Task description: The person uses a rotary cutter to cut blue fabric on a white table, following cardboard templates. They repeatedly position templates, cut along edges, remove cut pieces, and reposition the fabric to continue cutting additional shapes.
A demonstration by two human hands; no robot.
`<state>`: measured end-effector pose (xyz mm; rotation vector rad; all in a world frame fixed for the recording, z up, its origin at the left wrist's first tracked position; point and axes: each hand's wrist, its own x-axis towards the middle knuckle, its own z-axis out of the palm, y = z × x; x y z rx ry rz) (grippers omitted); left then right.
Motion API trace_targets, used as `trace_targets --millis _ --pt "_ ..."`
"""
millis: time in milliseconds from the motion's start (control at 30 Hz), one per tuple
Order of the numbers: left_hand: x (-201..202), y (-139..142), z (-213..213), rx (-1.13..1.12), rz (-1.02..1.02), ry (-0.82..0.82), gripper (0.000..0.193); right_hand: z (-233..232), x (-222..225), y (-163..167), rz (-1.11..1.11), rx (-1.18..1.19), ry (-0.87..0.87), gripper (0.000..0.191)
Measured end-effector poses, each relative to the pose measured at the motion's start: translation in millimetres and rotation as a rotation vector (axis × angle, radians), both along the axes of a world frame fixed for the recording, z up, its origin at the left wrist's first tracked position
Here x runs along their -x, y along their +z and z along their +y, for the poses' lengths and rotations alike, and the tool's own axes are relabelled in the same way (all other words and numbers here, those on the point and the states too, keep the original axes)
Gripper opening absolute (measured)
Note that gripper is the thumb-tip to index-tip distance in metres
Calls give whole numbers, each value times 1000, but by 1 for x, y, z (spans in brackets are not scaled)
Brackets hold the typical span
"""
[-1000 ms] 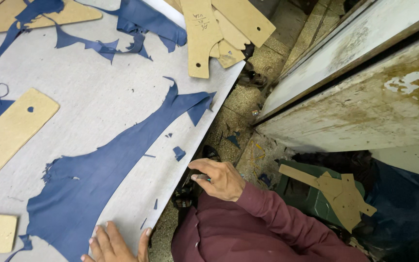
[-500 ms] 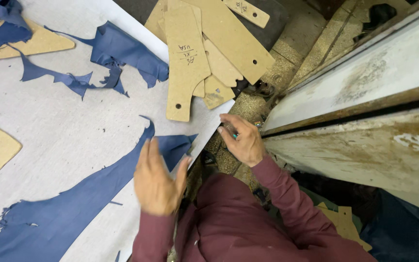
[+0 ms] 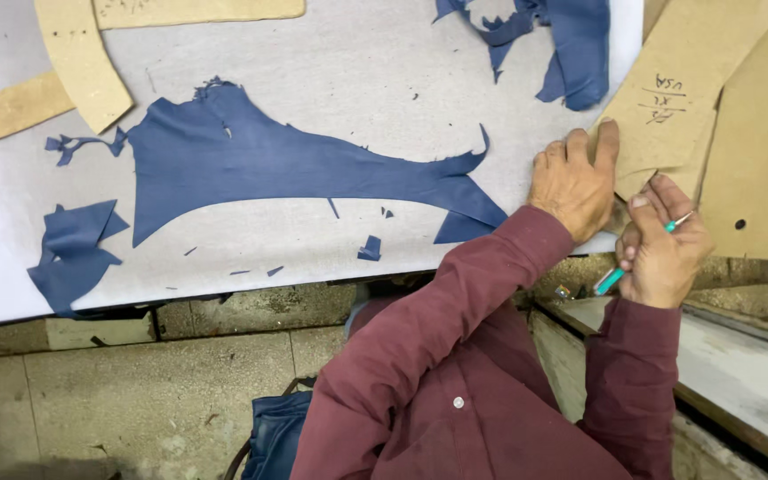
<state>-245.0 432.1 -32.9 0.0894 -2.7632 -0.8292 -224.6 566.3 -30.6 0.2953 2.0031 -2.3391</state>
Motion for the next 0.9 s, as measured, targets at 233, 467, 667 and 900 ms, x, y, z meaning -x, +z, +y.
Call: trace_targets --millis 233,467,667,900 --pt "1 1 -25 -302 -26 -75 94 -15 7 -2 24 -57 8 26" --pt "3 -25 -43 -189 243 -125 49 38 -13 -12 73 -55 -321 22" --pt "-37 7 -40 -130 159 -283 46 45 -50 -11 141 -9 -375 33" --pt "-96 31 -142 -1360 -3 -132 64 39 -77 0 -16 -114 320 37"
